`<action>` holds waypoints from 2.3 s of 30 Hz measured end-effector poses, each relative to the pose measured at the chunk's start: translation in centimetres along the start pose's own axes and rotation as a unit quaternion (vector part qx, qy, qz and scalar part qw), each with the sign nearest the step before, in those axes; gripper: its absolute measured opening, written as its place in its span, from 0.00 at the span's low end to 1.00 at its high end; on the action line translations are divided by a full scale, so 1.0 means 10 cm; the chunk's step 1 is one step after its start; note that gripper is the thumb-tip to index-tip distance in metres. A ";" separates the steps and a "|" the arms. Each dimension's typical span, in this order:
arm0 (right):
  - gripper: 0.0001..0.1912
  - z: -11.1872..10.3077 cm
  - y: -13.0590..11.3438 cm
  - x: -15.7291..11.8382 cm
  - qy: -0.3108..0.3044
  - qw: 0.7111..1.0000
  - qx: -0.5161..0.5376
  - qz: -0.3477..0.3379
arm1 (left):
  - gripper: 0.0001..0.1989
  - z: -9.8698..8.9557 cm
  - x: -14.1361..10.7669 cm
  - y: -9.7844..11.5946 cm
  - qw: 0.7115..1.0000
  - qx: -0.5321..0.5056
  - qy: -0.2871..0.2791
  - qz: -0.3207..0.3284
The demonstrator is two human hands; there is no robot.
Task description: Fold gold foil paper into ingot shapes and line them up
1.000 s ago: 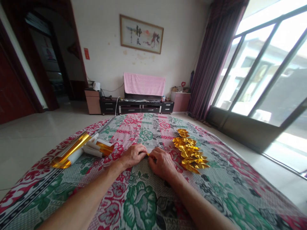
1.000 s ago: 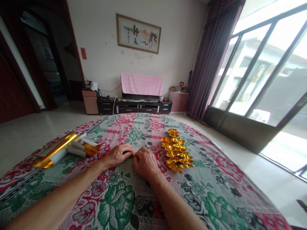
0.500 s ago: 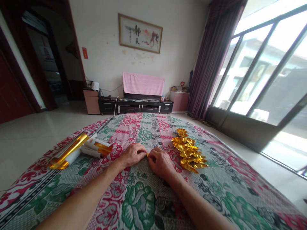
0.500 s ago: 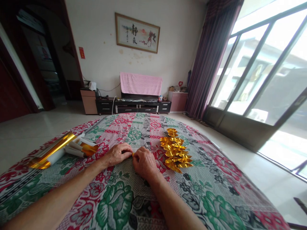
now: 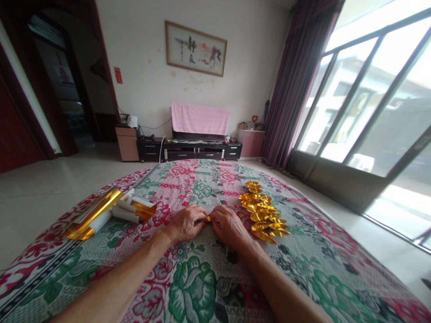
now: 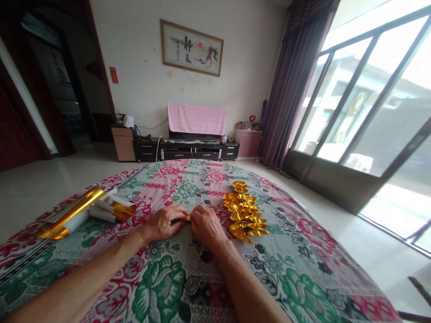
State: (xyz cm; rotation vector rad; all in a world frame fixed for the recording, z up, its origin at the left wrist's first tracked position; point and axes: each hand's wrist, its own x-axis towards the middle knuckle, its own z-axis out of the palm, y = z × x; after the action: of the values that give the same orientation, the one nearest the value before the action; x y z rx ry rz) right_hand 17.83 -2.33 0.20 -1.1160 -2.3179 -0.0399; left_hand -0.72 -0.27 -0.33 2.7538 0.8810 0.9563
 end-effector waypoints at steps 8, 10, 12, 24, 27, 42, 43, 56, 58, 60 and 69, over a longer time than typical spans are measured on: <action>0.07 0.02 0.07 -0.04 0.018 0.999 0.047 0.019 | 0.10 0.03 0.00 -0.02 1.000 -0.006 -0.001 -0.012; 0.08 0.00 0.04 -0.05 0.014 0.998 0.053 0.012 | 0.11 0.03 0.00 -0.03 1.000 -0.013 -0.004 -0.021; 0.08 -0.02 0.00 -0.05 0.011 0.998 0.054 0.006 | 0.11 0.03 0.00 -0.03 0.999 -0.020 -0.007 -0.027; 0.06 0.11 -0.02 -0.02 0.068 0.992 0.064 0.081 | 0.06 0.05 0.01 -0.05 0.995 -0.070 0.030 -0.058; 0.06 0.13 -0.03 0.00 0.079 0.988 0.070 0.109 | 0.06 0.05 0.02 -0.06 0.995 -0.074 0.032 -0.065; 0.06 0.17 -0.05 0.03 0.093 0.982 0.061 0.153 | 0.05 0.06 0.02 -0.07 0.992 -0.070 0.052 -0.088; 0.07 0.18 -0.04 0.03 0.093 0.982 0.060 0.153 | 0.05 0.06 0.02 -0.06 0.992 -0.066 0.053 -0.091; 0.08 0.16 -0.04 0.06 0.078 0.982 0.055 0.164 | 0.08 0.19 0.06 -0.04 0.988 -0.003 0.083 -0.127; 0.08 0.17 -0.03 0.06 0.083 0.980 0.063 0.168 | 0.08 0.18 0.07 -0.03 0.988 0.002 0.082 -0.129; 0.08 0.18 -0.02 0.05 0.087 0.979 0.072 0.172 | 0.08 0.17 0.07 -0.01 0.988 0.004 0.080 -0.131; 0.09 0.12 -0.01 0.04 0.078 0.980 0.088 0.159 | 0.08 0.16 0.08 0.02 0.988 0.009 0.071 -0.134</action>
State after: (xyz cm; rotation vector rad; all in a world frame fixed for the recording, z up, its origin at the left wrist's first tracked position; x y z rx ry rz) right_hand 16.95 -1.78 -0.60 -1.3264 -1.9424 0.1874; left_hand 0.84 0.19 -1.10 2.5190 1.2484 1.1039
